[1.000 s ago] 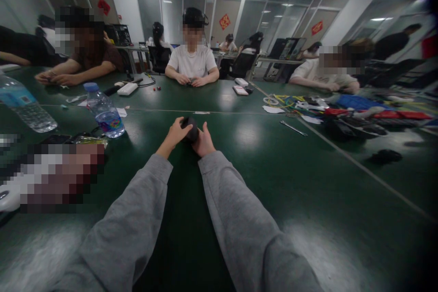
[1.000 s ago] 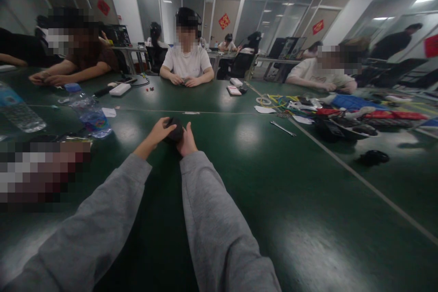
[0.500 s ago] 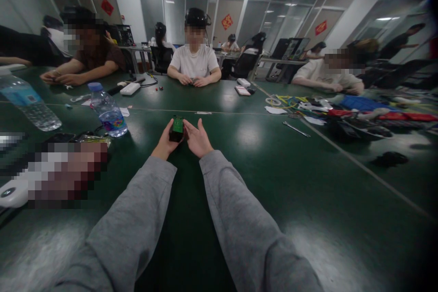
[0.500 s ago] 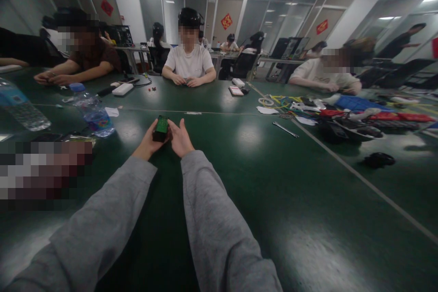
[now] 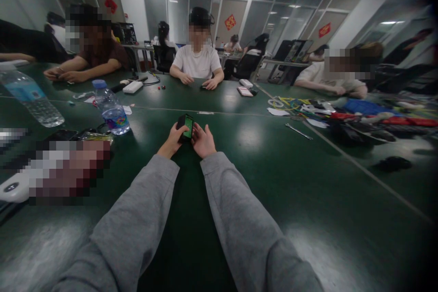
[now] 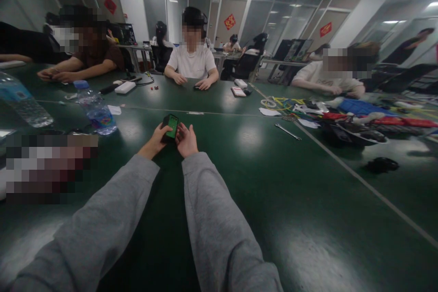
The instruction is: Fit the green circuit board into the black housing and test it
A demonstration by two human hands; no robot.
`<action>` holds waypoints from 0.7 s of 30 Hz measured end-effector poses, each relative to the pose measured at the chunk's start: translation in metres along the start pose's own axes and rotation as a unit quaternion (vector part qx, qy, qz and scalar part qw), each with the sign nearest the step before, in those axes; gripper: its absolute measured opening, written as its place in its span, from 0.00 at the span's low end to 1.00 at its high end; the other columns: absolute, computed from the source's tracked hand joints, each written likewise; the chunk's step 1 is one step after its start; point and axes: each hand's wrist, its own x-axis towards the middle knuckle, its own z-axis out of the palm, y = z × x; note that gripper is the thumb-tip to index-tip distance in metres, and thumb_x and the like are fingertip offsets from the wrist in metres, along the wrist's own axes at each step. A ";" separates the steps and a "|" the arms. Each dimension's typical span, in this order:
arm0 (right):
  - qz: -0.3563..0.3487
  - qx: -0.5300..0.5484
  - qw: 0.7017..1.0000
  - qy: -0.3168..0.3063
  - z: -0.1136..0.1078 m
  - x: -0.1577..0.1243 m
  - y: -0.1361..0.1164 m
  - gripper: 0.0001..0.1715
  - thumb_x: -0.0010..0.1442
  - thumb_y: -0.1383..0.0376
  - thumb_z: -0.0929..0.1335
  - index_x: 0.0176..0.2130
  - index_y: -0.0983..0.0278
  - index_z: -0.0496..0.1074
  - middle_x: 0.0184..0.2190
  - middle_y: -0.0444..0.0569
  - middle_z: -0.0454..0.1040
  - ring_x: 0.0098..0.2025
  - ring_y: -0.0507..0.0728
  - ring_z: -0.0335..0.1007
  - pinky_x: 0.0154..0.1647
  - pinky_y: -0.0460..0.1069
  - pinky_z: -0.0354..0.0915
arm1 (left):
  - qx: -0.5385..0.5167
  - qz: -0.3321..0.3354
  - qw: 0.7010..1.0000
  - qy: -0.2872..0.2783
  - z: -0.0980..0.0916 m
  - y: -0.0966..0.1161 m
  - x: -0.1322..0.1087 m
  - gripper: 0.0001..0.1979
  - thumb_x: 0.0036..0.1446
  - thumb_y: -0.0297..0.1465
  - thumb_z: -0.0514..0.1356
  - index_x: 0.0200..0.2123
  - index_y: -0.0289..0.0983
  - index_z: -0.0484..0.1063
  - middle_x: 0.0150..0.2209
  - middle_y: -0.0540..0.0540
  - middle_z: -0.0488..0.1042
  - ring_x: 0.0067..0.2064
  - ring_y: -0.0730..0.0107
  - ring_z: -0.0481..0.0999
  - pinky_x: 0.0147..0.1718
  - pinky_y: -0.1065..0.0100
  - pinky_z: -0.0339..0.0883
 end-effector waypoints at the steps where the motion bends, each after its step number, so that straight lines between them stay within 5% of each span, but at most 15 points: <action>1: 0.001 -0.001 1.000 0.000 0.000 0.000 0.000 0.23 0.69 0.50 0.55 0.42 0.58 0.72 0.33 0.42 0.75 0.30 0.51 0.70 0.35 0.47 0.69 | 0.010 0.006 1.000 0.006 0.000 -0.001 0.001 0.28 0.39 0.27 0.66 0.47 0.36 0.66 0.34 0.48 0.75 0.33 0.68 0.77 0.36 0.65 0.72; 6: 0.003 -0.008 1.000 0.016 0.001 0.001 0.001 0.21 0.68 0.50 0.56 0.44 0.56 0.71 0.30 0.40 0.73 0.29 0.52 0.69 0.37 0.49 0.70 | 0.089 0.041 0.994 0.049 0.002 -0.006 0.001 0.28 0.41 0.28 0.65 0.49 0.36 0.65 0.36 0.47 0.73 0.34 0.68 0.76 0.37 0.64 0.71; 14: 0.002 -0.018 1.000 0.010 0.009 0.000 0.007 0.17 0.67 0.51 0.59 0.47 0.53 0.70 0.34 0.42 0.76 0.40 0.55 0.74 0.46 0.54 0.71 | 0.204 0.101 0.966 0.121 0.012 -0.009 -0.001 0.31 0.46 0.30 0.69 0.53 0.35 0.64 0.51 0.38 0.71 0.50 0.60 0.73 0.50 0.63 0.67; 17: 0.004 -0.015 1.000 0.014 0.008 0.001 0.006 0.16 0.68 0.52 0.60 0.46 0.53 0.71 0.33 0.40 0.76 0.40 0.55 0.75 0.48 0.54 0.71 | 0.195 0.094 0.971 0.098 0.011 -0.008 0.002 0.31 0.50 0.39 0.68 0.55 0.35 0.64 0.52 0.37 0.71 0.51 0.60 0.74 0.50 0.63 0.67; 21: 0.003 0.004 1.000 0.028 0.003 0.004 0.006 0.15 0.68 0.55 0.59 0.43 0.55 0.72 0.30 0.40 0.77 0.40 0.55 0.76 0.48 0.54 0.72 | 0.195 0.083 0.976 0.054 0.008 -0.008 0.011 0.24 0.62 0.45 0.56 0.54 0.37 0.68 0.53 0.38 0.73 0.54 0.61 0.73 0.52 0.63 0.67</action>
